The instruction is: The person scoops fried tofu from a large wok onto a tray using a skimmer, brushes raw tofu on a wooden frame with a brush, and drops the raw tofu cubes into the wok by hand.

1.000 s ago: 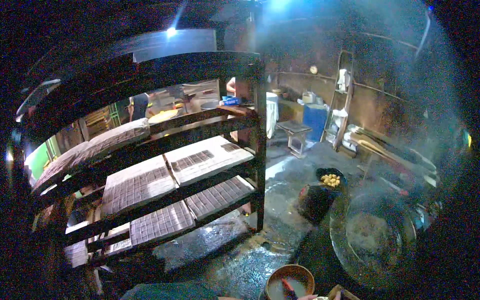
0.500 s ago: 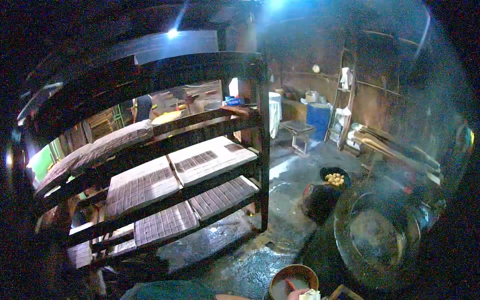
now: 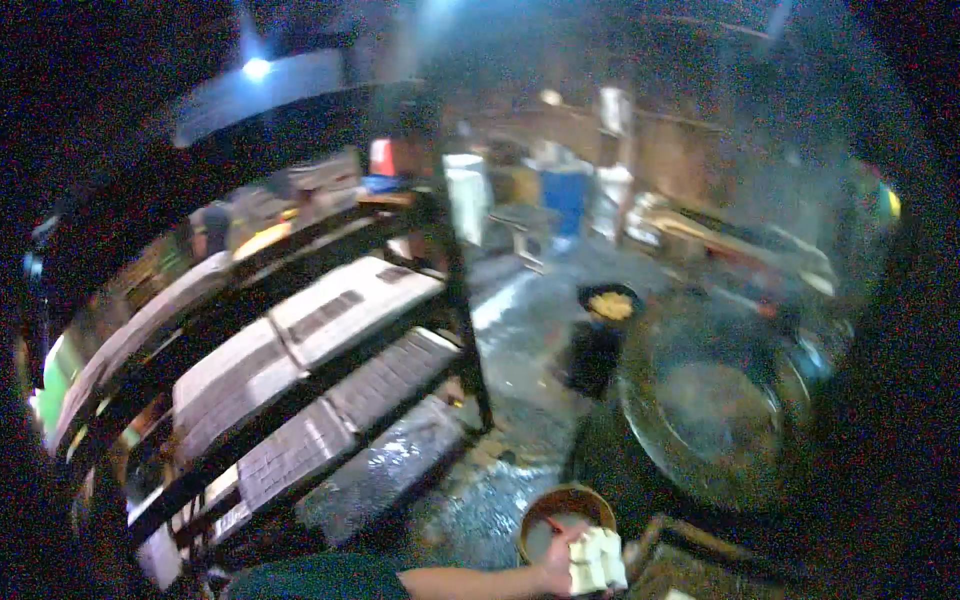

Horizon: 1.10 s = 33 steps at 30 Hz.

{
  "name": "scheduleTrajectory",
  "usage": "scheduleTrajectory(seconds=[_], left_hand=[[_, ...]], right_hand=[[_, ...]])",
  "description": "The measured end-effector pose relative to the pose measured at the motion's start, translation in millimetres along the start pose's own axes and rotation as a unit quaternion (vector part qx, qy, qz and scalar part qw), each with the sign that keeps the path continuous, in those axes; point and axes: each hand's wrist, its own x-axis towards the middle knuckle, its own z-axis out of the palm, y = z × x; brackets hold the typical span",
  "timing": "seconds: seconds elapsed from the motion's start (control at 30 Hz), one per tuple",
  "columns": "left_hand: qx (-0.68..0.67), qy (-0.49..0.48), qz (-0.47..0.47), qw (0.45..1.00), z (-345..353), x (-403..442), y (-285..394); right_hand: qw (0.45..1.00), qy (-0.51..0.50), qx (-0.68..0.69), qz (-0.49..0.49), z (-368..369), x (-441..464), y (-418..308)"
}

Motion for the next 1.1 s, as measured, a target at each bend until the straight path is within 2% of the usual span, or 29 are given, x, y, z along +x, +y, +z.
scheduleTrajectory(seconds=[0.03, 0.07, 0.1, 0.13, 0.17, 0.2, 0.27, 0.37, 0.4, 0.47, 0.5, 0.53, 0.6, 0.63, 0.67, 0.73, 0.77, 0.9, 0.97, 1.0, 1.07, 1.1], left_hand=[[-0.011, 0.006, -0.032, 0.999, -2.3, 2.2, 2.3], [-0.005, 0.009, -0.014, 1.0, -5.8, 3.4, 2.7], [-0.003, 0.128, 0.004, 0.992, -2.7, 5.4, -0.7], [0.002, 0.098, 0.002, 0.995, -5.9, 6.2, -2.3], [0.019, 0.128, 0.004, 0.992, -6.9, 6.8, -2.5], [-0.001, 0.175, 0.0, 0.985, 7.1, 3.8, -3.9], [-0.024, 0.113, -0.047, 0.992, 2.7, 1.8, -3.2], [-0.048, 0.048, -0.074, 0.995, -1.9, 1.9, -3.2], [-0.047, 0.093, -0.068, 0.992, 4.0, 4.9, -4.8], [-0.037, 0.084, -0.068, 0.994, -0.8, 6.8, -5.1], [0.011, 0.109, -0.067, 0.992, 3.2, 7.6, -5.8], [0.016, 0.127, -0.07, 0.989, 5.4, 8.4, -5.9], [0.02, 0.136, -0.078, 0.987, 8.6, 10.1, -5.0], [0.018, 0.138, -0.08, 0.987, 8.0, 12.0, -5.8], [0.022, 0.129, -0.077, 0.988, 5.6, 10.2, -6.2], [0.025, 0.122, -0.079, 0.989, 2.0, 9.4, -7.1], [0.025, 0.138, -0.075, 0.987, 0.7, 10.3, -7.6], [0.016, 0.146, -0.072, 0.987, -3.0, 9.3, -9.6], [0.017, 0.132, -0.076, 0.988, -1.9, 11.8, -9.2], [0.029, 0.142, -0.075, 0.987, 1.8, 12.2, -9.2], [0.04, 0.153, -0.068, 0.985, 8.6, 9.9, -7.3], [0.033, 0.133, -0.083, 0.987, 12.2, 10.3, -4.7]], right_hand=[[0.945, -0.042, -0.279, -0.167, -8.6, 1.1, -12.4], [0.952, -0.026, -0.275, -0.13, 1.3, 2.8, 8.6], [0.932, -0.023, -0.319, -0.169, 15.8, 14.0, 37.1], [0.906, -0.026, -0.366, -0.212, 23.7, 24.3, 59.8], [0.874, -0.035, -0.411, -0.256, 24.9, 12.8, 82.0], [0.908, -0.019, -0.36, -0.214, 22.9, -6.8, 25.1], [0.934, -0.077, -0.331, -0.11, 16.9, -16.7, -8.6], [0.918, -0.091, -0.376, -0.09, 22.8, -20.6, -15.0], [0.919, -0.09, -0.375, -0.082, 18.8, -17.8, -3.7], [0.936, -0.125, -0.326, -0.054, 16.6, -14.5, 20.1], [0.954, -0.087, -0.286, -0.018, 8.7, -9.0, 1.7], [0.968, 0.004, -0.246, -0.045, 8.5, -8.0, 2.8], [0.982, -0.059, -0.18, -0.024, -13.1, -2.3, -0.1], [0.983, -0.138, -0.116, 0.016, -25.5, -3.2, -1.1], [0.984, -0.139, -0.113, 0.021, -19.3, -6.4, 7.7], [0.944, -0.17, -0.261, -0.111, -1.1, -14.3, 27.5], [0.899, -0.209, -0.367, -0.117, 7.3, -19.9, 28.8], [0.921, -0.186, -0.316, -0.133, 22.0, -40.0, 39.8], [0.934, -0.212, -0.27, -0.096, 19.7, -47.5, 28.1], [0.94, -0.195, -0.255, -0.117, 20.0, -49.4, 20.1], [0.91, -0.174, -0.349, -0.139, 16.3, -57.5, -19.6], [0.906, -0.114, -0.348, -0.211, 21.5, -60.5, -5.1]])
